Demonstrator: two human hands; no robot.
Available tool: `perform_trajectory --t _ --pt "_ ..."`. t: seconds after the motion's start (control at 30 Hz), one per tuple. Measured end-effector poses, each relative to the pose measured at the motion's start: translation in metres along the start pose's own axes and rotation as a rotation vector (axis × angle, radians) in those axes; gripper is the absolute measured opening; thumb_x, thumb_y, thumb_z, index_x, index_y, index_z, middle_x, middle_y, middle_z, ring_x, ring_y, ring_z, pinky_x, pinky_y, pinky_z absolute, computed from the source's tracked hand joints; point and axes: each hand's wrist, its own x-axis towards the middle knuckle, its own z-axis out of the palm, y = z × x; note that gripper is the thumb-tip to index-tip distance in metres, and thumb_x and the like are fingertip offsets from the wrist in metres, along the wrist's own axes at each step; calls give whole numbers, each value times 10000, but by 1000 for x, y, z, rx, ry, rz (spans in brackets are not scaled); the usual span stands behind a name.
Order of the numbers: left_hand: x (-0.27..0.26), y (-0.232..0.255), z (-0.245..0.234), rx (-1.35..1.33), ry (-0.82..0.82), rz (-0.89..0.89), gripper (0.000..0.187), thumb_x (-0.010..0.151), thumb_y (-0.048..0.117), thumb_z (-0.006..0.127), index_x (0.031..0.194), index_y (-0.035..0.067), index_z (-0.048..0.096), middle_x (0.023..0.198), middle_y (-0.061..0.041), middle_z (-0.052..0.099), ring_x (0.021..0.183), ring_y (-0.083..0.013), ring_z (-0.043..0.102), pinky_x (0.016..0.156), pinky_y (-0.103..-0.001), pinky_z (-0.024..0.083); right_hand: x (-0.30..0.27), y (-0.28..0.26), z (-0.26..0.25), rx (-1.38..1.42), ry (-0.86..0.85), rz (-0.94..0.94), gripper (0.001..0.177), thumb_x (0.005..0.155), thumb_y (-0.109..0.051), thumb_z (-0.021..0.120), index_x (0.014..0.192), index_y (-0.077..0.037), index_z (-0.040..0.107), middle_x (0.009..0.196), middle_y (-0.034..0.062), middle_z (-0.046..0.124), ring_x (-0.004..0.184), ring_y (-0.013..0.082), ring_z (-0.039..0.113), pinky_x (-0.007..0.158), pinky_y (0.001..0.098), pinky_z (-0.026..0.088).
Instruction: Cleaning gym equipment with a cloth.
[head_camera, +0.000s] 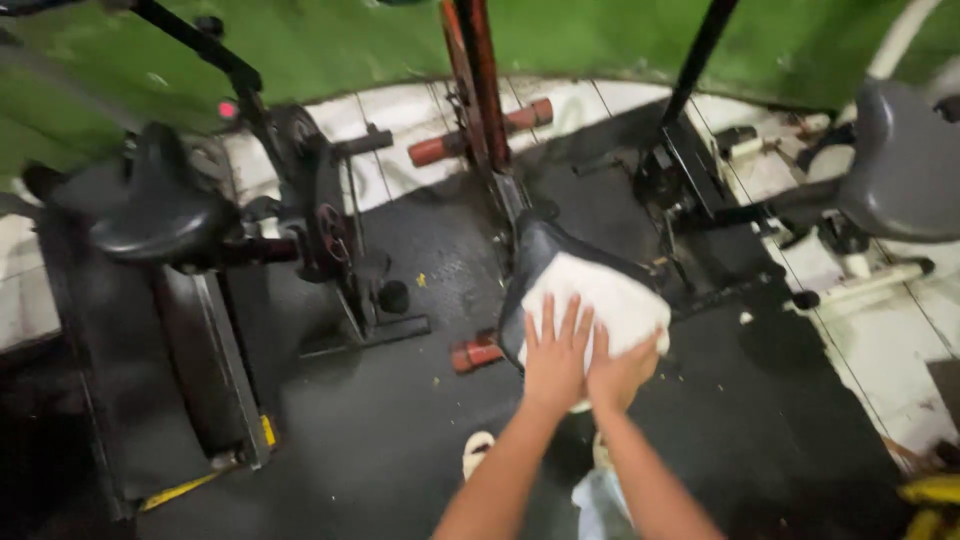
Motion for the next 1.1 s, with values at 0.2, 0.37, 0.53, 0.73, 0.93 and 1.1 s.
perform_trajectory --t 0.2,0.37,0.53,0.73,0.93,1.1 --pt "-52 -18 7 -95 112 -22 597 950 215 563 1538 154 478 1651 -88 372 1545 -411 239 1212 -626 202 -63 14 34 532 33 46 964 980 -345 639 1573 156 68 1435 428 372 1291 526 484 1075 495 390" --pt "-115 -45 34 -132 86 -95 613 962 189 556 1561 106 453 1651 -143 373 1544 -458 264 1251 -523 259 -111 33 48 448 -245 -53 572 991 -287 593 1419 79 492 1407 337 551 1294 504 550 1115 508 391" --pt "-187 -47 71 -157 46 -564 797 770 149 618 1510 -31 383 1555 -231 404 1425 -394 363 1153 -542 272 -148 3 3 -53 -615 -424 562 853 -276 724 1294 31 560 1296 275 522 1213 473 469 1012 552 384" --pt "-230 -38 176 -969 99 -906 526 1060 324 488 1515 61 516 1434 -155 680 1319 -252 666 1122 -354 477 -126 -109 -98 -112 -721 -840 636 825 -212 720 1438 -150 566 1095 195 559 1065 386 520 879 524 424" --pt "-141 -29 54 -1412 330 -928 847 988 355 570 1622 56 95 1678 -174 235 1533 -280 268 1213 -370 241 -62 -119 -103 12 -574 -900 620 776 -171 746 1383 -177 622 1310 240 551 1139 406 546 939 459 469" --pt "-53 -39 78 -1032 313 -819 1031 867 432 731 1620 42 143 1675 -228 147 1535 -384 189 1227 -455 204 9 -88 -68 177 -389 -714 592 835 -185 728 1397 -77 578 1385 196 577 1292 370 539 1103 437 433"
